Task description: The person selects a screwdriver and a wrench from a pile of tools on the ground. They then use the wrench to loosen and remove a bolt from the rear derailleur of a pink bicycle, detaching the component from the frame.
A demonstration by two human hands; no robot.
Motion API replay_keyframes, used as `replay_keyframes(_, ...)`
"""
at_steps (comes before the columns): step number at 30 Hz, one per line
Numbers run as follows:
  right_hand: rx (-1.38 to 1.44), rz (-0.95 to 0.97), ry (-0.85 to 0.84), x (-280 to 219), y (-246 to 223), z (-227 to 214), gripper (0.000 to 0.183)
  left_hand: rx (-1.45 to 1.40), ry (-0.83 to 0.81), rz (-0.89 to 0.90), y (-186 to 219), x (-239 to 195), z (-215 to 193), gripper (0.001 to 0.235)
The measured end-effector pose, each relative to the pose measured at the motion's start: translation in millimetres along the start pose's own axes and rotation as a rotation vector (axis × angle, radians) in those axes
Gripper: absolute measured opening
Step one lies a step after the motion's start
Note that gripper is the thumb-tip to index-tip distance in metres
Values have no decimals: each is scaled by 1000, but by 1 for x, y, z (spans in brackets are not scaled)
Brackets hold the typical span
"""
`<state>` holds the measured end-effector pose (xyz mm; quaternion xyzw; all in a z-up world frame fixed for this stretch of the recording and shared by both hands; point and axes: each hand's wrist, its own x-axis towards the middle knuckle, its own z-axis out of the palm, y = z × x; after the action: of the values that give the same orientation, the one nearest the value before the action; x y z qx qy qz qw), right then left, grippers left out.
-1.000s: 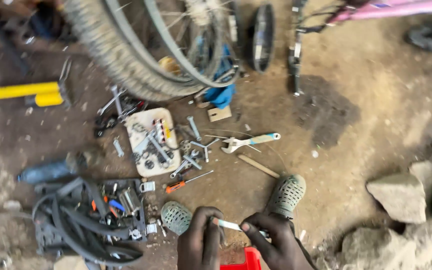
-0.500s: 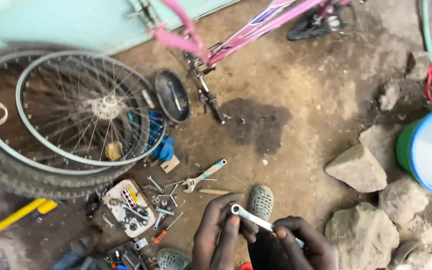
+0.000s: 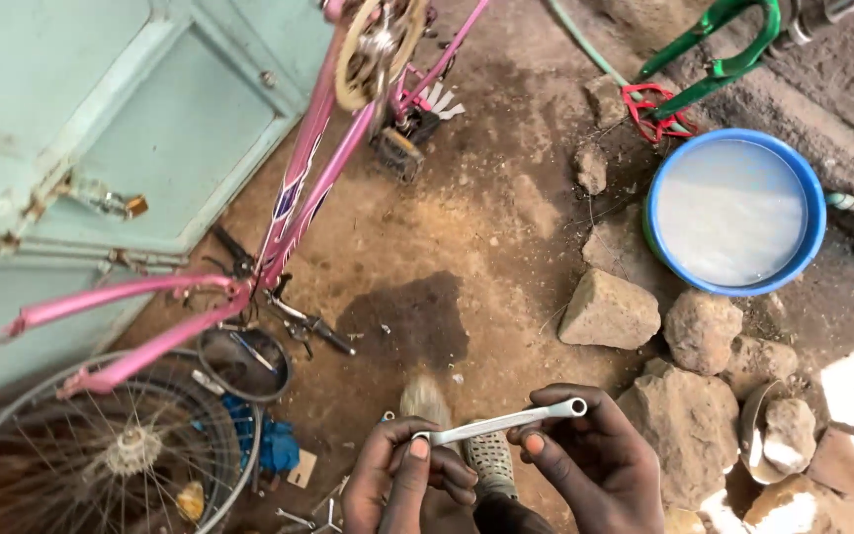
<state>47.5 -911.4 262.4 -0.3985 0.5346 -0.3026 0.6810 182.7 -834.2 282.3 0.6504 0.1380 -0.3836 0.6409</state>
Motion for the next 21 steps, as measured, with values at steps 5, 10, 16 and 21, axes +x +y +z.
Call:
replay_keyframes(5,-61,-138,-12,41,-21,5,19,257,-166,60,14,48,23,34)
replay_keyframes(10,-463,66,3,108,-19,6,32,344,-305,170,-20,139,45,19)
replay_keyframes(16,-327,130,-10,161,-53,66,34,1154,-201,557,66,145,133,15)
replay_keyframes(21,277,178,112,220,-52,59,13,1173,-525,529,142,171,229,27)
